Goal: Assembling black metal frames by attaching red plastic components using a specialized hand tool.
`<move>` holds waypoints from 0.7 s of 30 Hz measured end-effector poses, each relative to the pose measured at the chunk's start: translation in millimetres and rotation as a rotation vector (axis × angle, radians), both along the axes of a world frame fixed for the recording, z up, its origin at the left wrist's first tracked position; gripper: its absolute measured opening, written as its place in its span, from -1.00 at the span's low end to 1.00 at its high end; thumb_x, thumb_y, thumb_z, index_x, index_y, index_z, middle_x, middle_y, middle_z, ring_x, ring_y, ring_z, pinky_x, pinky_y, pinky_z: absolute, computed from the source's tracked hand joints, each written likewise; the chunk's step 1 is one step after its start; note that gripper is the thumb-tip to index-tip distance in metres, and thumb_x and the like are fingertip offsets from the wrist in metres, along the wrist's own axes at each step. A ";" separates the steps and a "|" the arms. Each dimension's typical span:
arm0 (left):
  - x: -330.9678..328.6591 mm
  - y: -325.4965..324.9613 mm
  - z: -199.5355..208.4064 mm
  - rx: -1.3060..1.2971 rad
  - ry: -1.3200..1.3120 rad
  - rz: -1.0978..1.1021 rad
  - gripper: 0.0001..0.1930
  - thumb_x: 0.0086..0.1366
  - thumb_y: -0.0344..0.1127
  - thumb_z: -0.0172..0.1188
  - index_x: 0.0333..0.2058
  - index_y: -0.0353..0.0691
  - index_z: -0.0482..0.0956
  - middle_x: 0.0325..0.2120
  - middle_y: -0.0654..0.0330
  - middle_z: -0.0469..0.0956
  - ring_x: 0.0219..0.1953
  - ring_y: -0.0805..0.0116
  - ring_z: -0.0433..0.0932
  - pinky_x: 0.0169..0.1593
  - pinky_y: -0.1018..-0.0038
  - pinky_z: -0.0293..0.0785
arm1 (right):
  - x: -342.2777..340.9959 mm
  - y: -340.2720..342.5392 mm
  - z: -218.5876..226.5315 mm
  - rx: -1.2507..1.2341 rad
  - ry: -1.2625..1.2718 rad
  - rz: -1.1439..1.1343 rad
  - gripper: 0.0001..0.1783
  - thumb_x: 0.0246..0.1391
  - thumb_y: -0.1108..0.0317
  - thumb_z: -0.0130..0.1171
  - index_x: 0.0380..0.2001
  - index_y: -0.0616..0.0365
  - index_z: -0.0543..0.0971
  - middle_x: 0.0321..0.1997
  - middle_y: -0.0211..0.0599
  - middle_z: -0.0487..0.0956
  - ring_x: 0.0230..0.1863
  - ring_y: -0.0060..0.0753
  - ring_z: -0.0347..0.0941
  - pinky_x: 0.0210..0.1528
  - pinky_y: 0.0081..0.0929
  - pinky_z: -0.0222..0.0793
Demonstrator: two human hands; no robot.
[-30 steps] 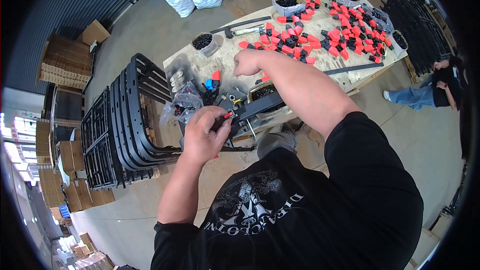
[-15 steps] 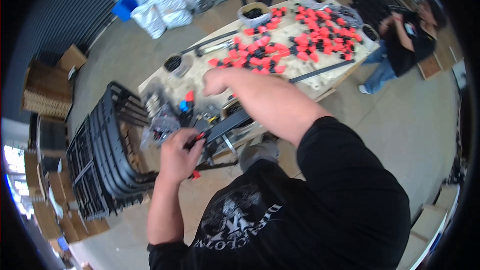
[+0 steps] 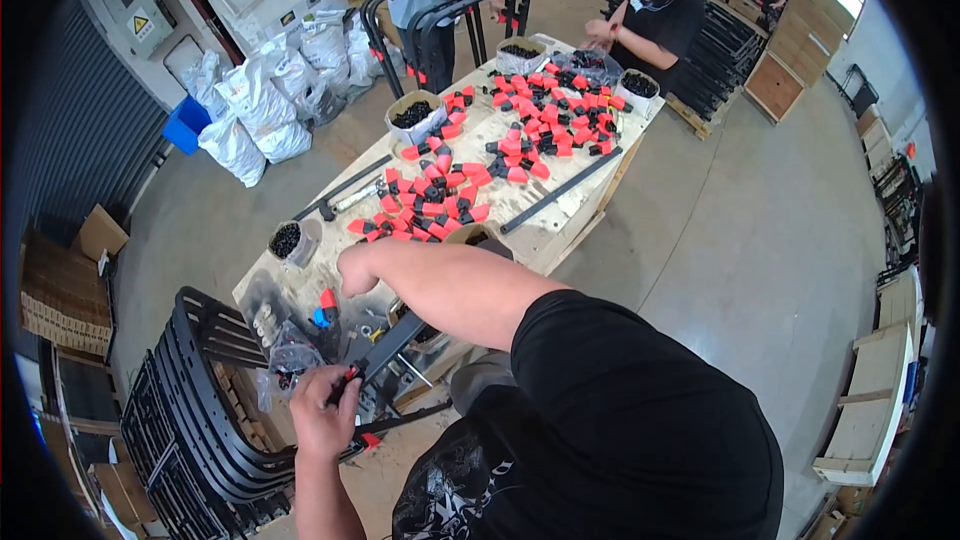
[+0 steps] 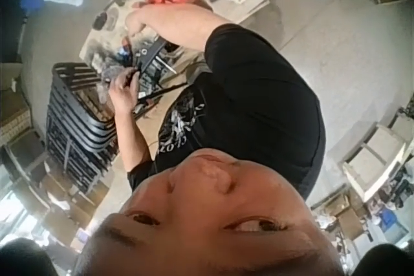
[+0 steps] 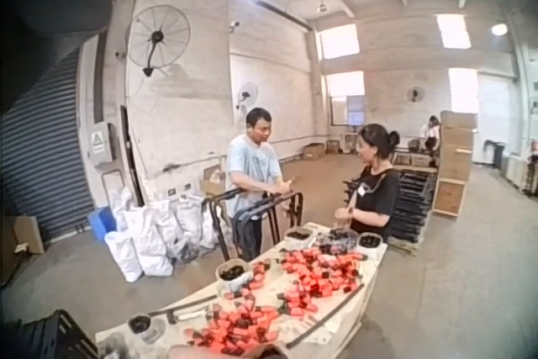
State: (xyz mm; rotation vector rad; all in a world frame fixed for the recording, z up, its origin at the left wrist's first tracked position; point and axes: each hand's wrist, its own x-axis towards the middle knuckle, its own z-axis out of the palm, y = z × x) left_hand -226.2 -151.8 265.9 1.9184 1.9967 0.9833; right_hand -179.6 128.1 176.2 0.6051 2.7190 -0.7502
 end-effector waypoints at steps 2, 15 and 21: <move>-4.6 -5.7 -14.4 0.117 0.000 -0.018 -0.80 0.10 -0.53 0.41 -0.29 -0.28 0.61 -0.34 0.03 0.66 -0.30 0.07 0.63 -0.17 0.31 0.55 | -2.3 -2.4 1.6 -0.009 0.001 0.005 -0.54 0.04 -0.01 0.26 -0.16 0.13 0.75 -0.07 0.03 0.68 -0.03 -0.04 0.62 0.06 -0.20 0.49; -6.3 -2.9 -10.8 0.125 0.008 -0.032 -0.85 0.10 -0.56 0.40 -0.34 -0.28 0.63 -0.39 0.05 0.66 -0.35 0.10 0.64 -0.25 0.35 0.55 | -14.4 0.4 -16.2 -0.058 -0.009 0.004 -0.51 0.01 0.02 0.31 -0.15 0.22 0.73 -0.04 0.03 0.69 -0.02 -0.08 0.63 0.05 -0.20 0.50; -3.5 4.3 -13.8 0.177 0.001 -0.080 -0.82 0.09 -0.58 0.39 -0.35 -0.26 0.59 -0.41 0.05 0.64 -0.35 0.08 0.63 -0.24 0.31 0.54 | -8.7 10.9 -21.3 -0.072 0.004 0.009 -0.47 -0.01 -0.01 0.27 -0.20 0.27 0.73 -0.08 0.11 0.68 -0.04 0.03 0.62 0.06 -0.16 0.50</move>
